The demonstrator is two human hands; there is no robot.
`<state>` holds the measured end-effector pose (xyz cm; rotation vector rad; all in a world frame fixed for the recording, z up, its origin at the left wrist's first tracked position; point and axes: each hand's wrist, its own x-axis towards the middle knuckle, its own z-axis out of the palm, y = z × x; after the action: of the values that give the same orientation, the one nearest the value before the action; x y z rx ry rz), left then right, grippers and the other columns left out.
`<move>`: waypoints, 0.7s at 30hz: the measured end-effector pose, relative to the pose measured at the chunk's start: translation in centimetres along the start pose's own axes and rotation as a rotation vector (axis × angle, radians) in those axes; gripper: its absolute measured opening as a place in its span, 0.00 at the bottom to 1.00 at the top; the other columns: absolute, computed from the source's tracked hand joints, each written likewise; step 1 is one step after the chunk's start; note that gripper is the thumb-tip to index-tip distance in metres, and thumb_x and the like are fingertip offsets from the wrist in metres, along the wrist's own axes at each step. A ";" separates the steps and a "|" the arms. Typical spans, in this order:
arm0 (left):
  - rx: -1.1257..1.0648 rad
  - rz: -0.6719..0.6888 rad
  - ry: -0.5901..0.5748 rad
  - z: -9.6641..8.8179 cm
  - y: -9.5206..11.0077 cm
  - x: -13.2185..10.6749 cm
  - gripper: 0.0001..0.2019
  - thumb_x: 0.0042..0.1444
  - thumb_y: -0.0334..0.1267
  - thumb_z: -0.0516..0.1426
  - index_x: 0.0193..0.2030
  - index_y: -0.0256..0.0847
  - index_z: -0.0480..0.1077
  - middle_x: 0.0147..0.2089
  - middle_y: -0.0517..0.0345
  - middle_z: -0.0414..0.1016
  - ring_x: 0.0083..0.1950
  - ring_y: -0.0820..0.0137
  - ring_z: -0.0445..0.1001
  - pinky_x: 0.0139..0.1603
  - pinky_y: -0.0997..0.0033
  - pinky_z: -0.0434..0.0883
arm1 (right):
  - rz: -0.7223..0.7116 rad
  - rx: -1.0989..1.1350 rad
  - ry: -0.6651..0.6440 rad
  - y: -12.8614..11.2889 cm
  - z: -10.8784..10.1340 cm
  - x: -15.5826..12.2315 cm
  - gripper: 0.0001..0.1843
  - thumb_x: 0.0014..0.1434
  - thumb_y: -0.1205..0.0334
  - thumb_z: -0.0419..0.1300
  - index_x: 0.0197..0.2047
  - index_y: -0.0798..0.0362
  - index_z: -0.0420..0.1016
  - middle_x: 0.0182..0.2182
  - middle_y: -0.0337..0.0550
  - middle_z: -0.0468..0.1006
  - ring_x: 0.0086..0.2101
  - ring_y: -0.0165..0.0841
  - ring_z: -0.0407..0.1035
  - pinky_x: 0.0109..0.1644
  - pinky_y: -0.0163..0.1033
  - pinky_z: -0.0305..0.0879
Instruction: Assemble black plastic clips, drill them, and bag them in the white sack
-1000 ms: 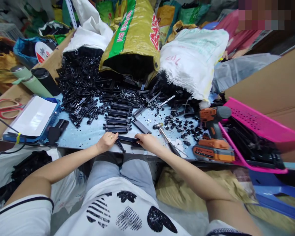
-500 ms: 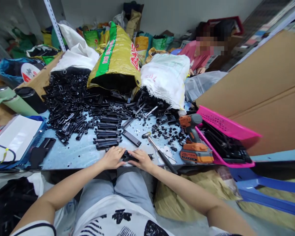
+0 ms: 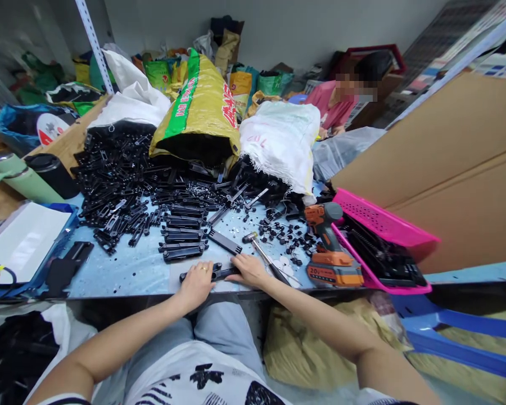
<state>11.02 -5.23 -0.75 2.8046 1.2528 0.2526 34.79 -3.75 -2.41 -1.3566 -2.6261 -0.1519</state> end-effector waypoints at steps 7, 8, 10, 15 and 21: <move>0.023 0.020 -0.064 -1.4 -3.1 -0.9 0.22 0.61 0.52 0.49 0.43 0.32 0.71 0.40 0.43 0.75 0.41 0.60 0.72 0.37 0.66 0.67 | -0.111 -0.012 0.006 -0.5 -0.6 0.7 0.31 0.62 0.37 0.44 0.25 0.56 0.68 0.21 0.44 0.70 0.25 0.30 0.63 0.29 0.35 0.51; -0.010 0.007 -0.061 -1.7 -3.7 -0.9 0.22 0.62 0.52 0.47 0.38 0.34 0.72 0.36 0.46 0.75 0.39 0.62 0.73 0.35 0.68 0.67 | -0.137 0.024 0.009 -0.9 -1.1 0.9 0.31 0.62 0.38 0.43 0.24 0.56 0.68 0.21 0.43 0.69 0.24 0.30 0.63 0.29 0.35 0.50; -0.056 0.000 -0.021 -2.4 -4.6 -1.1 0.23 0.63 0.51 0.45 0.31 0.36 0.71 0.31 0.50 0.75 0.34 0.65 0.73 0.31 0.70 0.65 | -0.205 0.109 0.016 -1.6 -2.4 1.2 0.31 0.63 0.39 0.41 0.24 0.55 0.67 0.20 0.42 0.68 0.23 0.29 0.62 0.28 0.35 0.50; -0.087 0.150 0.141 -5.5 -4.6 -3.3 0.27 0.64 0.53 0.41 0.25 0.38 0.67 0.23 0.54 0.70 0.26 0.69 0.69 0.25 0.72 0.62 | -0.330 0.290 0.067 -3.6 -7.2 1.7 0.30 0.64 0.41 0.42 0.22 0.54 0.63 0.18 0.39 0.64 0.20 0.28 0.57 0.26 0.36 0.46; -0.647 0.387 0.341 -9.3 -0.4 -6.2 0.32 0.65 0.52 0.28 0.24 0.39 0.62 0.18 0.58 0.63 0.20 0.73 0.63 0.22 0.71 0.59 | -0.504 0.925 0.133 -9.0 -10.5 1.6 0.33 0.64 0.39 0.33 0.22 0.52 0.60 0.15 0.37 0.59 0.18 0.28 0.56 0.25 0.35 0.50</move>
<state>5.02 -9.67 7.54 2.4379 0.4960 0.9874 27.77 -9.52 8.09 -0.3623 -2.3313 0.7737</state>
